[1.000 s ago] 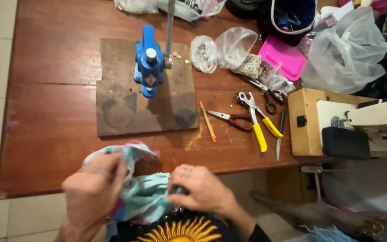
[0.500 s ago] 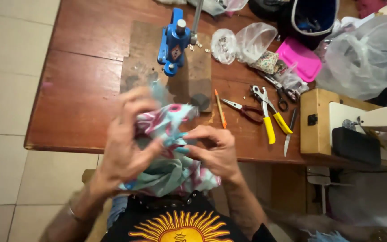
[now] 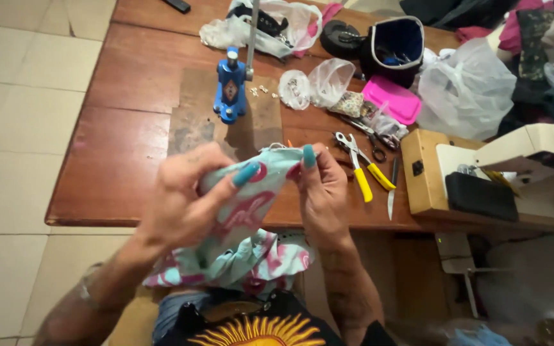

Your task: Punching holes in fabric with a hand tool and using a manual press to set hardware.

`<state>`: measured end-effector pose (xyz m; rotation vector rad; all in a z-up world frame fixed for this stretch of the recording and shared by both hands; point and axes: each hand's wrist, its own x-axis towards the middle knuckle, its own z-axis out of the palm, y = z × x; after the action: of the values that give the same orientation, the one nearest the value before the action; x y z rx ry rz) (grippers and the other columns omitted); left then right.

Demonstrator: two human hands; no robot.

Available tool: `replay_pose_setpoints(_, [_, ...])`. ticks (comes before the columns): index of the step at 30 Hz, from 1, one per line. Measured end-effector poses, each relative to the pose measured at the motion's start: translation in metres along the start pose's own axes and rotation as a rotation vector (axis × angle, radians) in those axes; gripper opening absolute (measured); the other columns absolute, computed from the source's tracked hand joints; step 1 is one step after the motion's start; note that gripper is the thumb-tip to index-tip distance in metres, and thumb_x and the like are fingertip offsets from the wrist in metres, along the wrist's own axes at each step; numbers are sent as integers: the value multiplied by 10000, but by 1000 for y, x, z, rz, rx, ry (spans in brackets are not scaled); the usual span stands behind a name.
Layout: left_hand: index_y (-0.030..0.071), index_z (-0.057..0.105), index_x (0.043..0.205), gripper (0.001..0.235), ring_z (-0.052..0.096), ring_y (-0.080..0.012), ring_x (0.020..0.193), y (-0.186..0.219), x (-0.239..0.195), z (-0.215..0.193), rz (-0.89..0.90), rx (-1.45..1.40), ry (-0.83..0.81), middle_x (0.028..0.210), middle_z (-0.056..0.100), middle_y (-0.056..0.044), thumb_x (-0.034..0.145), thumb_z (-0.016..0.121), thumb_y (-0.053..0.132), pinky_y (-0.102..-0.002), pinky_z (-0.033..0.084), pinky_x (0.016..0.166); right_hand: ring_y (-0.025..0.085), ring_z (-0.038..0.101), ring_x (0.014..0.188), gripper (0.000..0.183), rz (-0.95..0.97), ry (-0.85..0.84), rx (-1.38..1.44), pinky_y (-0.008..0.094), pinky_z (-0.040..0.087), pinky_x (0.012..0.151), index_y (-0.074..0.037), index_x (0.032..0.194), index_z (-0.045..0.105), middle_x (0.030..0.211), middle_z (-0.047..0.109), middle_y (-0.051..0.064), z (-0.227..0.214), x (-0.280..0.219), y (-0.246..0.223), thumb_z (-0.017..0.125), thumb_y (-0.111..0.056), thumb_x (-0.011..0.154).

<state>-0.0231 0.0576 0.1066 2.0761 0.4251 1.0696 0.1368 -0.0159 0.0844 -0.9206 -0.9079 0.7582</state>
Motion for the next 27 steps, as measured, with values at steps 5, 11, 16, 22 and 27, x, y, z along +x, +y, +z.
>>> replay_pose_setpoints(5, [102, 597, 772, 120, 442, -125, 465, -7, -28, 25, -169, -210, 91, 561, 464, -31, 795, 561, 214, -244, 367, 418, 42, 435, 559, 255, -207, 140, -296, 152, 389, 580, -61, 724, 513, 594, 469, 4, -2, -5, 10, 470, -233, 908])
replay_pose_setpoints(11, [-90, 528, 971, 322, 569, -485, 791, -38, -44, 25, -311, -63, -220, 822, 590, -330, 771, 580, 156, -536, 444, 680, 191, 535, 433, 149, -19, -58, -774, 303, 452, 460, -86, 744, 567, 505, 563, 101, -9, -31, 50, 490, -147, 856])
replay_pose_setpoints(16, [121, 505, 752, 113, 404, -92, 564, -84, -53, 44, -581, -20, -106, 600, 453, 15, 826, 530, 202, -252, 359, 555, 182, 589, 550, 209, 192, -213, -1090, 323, 426, 525, -150, 883, 574, 652, 631, 50, -66, 8, 72, 491, -337, 836])
replay_pose_setpoints(22, [112, 581, 841, 138, 495, -90, 529, -117, -34, 51, -523, -96, -134, 633, 548, 25, 838, 491, 216, -263, 391, 544, 219, 587, 714, 115, -40, -49, -1622, 613, 224, 943, -23, 876, 532, 777, 598, 94, -145, 173, 63, 438, -74, 919])
replay_pose_setpoints(27, [124, 582, 833, 116, 466, -102, 498, -141, -43, 57, -546, -113, -179, 602, 537, 23, 825, 493, 198, -258, 365, 512, 343, 595, 769, 118, 392, -515, -1848, 438, 494, 685, 33, 849, 524, 889, 587, 212, -165, 248, 106, 418, 22, 799])
